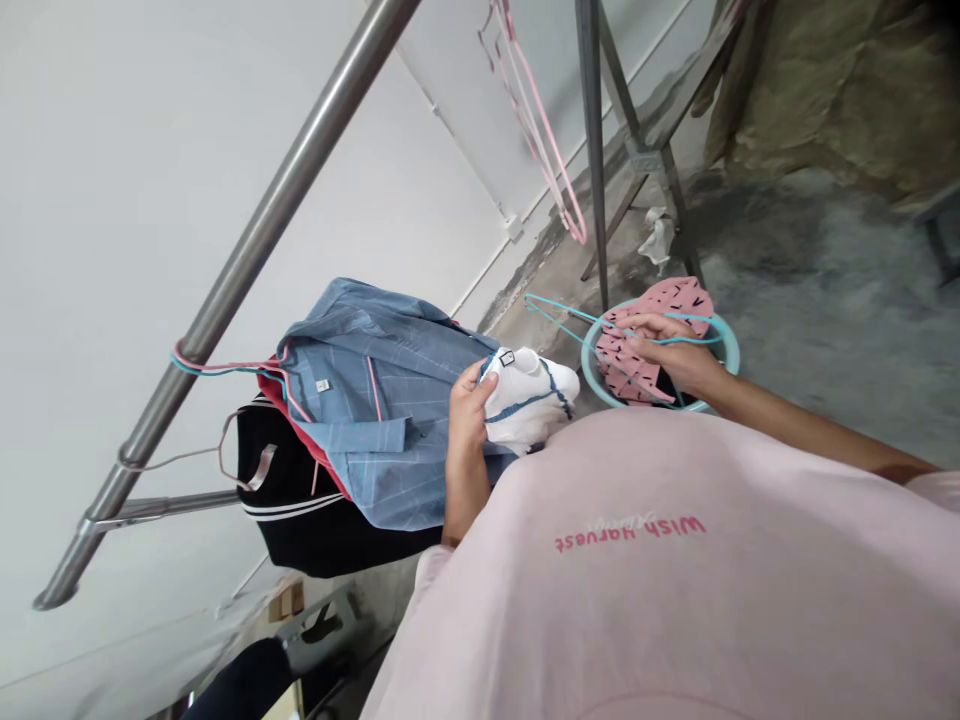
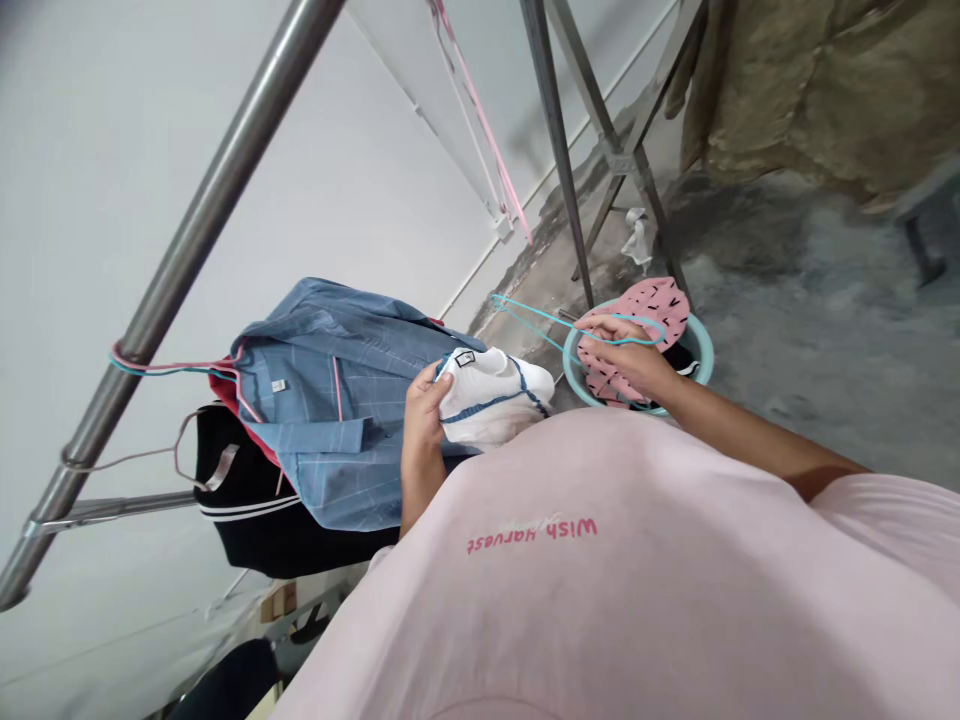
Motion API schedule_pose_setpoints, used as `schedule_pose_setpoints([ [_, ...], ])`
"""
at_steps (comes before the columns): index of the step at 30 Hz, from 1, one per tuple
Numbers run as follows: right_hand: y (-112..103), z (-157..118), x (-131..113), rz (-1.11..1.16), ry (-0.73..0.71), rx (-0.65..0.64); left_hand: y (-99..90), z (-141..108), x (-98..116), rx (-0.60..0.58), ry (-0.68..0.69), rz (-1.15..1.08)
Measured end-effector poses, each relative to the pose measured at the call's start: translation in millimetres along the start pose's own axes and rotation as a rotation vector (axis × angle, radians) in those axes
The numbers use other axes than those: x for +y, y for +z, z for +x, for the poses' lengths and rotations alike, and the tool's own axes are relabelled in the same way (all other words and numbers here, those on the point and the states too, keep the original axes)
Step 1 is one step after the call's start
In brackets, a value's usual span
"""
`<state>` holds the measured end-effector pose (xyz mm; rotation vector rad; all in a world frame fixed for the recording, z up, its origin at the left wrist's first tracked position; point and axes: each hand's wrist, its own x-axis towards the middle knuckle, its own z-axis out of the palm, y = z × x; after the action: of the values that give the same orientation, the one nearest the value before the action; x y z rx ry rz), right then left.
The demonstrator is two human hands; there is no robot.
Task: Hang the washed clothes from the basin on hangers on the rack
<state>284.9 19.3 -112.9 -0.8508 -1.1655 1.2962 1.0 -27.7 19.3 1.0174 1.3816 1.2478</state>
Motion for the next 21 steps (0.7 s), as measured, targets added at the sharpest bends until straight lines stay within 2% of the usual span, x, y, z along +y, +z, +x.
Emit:
schedule_pose_setpoints([
  [3, -1, 3, -5, 0.229, 0.121, 0.027, -5.1, 2, 11, 0.005, 0.146, 0.220],
  [6, -6, 6, -18, 0.352, 0.076, -0.032, -10.7, 2, 30, -0.056, 0.306, 0.460],
  [9, -6, 13, -40, 0.432, 0.062, -0.135, -10.2, 1, 50, -0.111, 0.422, 0.606],
  [13, 13, 29, -73, 0.533, 0.063, -0.151, 4.5, 3, 64, -0.104, 0.550, 0.708],
  [15, 27, 35, -81, 0.600, 0.021, -0.214, 13.5, 3, 67, -0.096, 0.602, 0.741],
  [18, 44, 38, -77, 0.579, 0.007, -0.325, 20.1, 2, 69, -0.056, 0.685, 0.754],
  [21, 47, 34, -62, 0.384, 0.106, -0.308, 14.0, 3, 68, 0.072, 0.734, 0.784],
])
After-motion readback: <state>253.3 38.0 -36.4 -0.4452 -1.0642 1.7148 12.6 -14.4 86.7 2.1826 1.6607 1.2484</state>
